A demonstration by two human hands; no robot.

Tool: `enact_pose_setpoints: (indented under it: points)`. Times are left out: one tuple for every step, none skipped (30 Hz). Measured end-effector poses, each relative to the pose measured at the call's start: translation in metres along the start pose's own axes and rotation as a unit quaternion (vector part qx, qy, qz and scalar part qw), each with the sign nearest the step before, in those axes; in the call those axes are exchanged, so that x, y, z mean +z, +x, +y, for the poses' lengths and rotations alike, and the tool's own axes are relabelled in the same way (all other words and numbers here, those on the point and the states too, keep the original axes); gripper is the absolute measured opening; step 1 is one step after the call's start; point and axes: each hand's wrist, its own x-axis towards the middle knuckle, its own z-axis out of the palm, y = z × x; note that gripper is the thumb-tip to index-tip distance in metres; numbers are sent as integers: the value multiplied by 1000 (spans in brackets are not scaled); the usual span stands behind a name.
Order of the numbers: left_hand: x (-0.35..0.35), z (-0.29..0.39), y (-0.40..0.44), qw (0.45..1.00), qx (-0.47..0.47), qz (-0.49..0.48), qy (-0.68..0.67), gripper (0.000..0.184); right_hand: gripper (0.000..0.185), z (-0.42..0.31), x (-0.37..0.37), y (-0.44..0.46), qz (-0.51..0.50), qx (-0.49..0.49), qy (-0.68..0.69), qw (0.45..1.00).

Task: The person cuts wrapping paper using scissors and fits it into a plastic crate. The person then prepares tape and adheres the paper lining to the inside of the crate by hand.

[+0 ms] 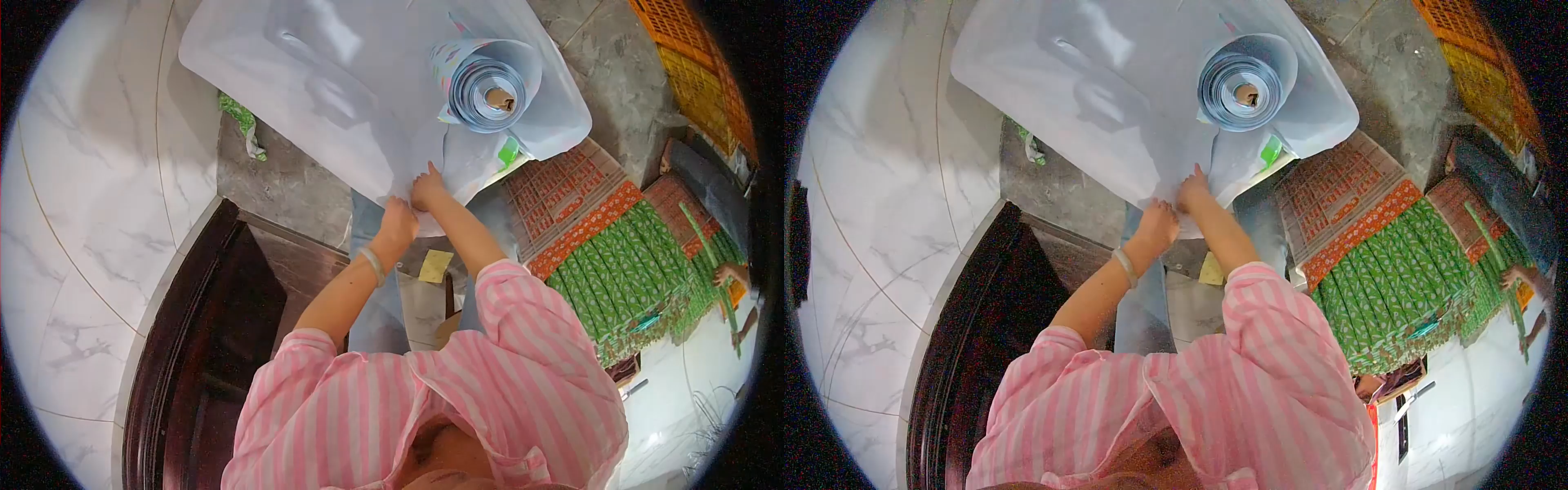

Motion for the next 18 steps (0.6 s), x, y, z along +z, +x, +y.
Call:
enact_pose_setpoints:
  points:
    - [-3,1,1,1000,1,-24,7,23,50,2,2,-1,4,-5,20,1000]
    - [-6,2,1,1000,1,-24,7,23,50,2,5,-2,4,-5,20,1000]
    - [-8,2,3,998,3,-59,9,24,50,2,12,0,34,1,43,998]
    - [-10,3,5,995,6,-94,12,25,50,4,18,3,64,8,67,996]
    - [-12,4,6,996,8,-93,12,25,50,5,23,7,64,10,68,996]
    - [-11,5,6,996,5,-93,15,25,51,5,25,4,50,7,75,996]
    - [-11,6,6,996,1,-93,18,24,52,6,25,1,38,5,81,996]
    - [-11,6,7,996,1,-91,18,24,52,7,24,-1,38,6,81,996]
    - [-9,7,6,997,1,-78,22,24,52,7,25,-3,36,8,85,996]
    - [-8,9,5,997,0,-66,26,24,53,6,27,-6,34,9,89,995]
    - [-7,10,5,998,-1,-65,26,24,53,6,27,-8,34,9,88,996]
    - [-5,9,5,997,2,-70,35,24,53,6,26,-10,33,14,92,995]
    - [-4,10,4,996,4,-76,44,23,53,6,27,-11,31,19,97,995]
    - [1,10,2,996,3,-75,44,23,53,3,27,-12,31,19,96,995]
    - [14,9,1,999,3,-25,32,23,53,2,27,-11,28,30,108,993]
    - [19,8,2,999,3,27,19,22,53,2,24,-12,26,42,119,992]
    - [24,9,5,999,3,30,18,22,53,2,18,-8,26,44,118,992]
    - [22,10,6,999,0,37,30,22,53,0,9,0,-41,48,43,997]
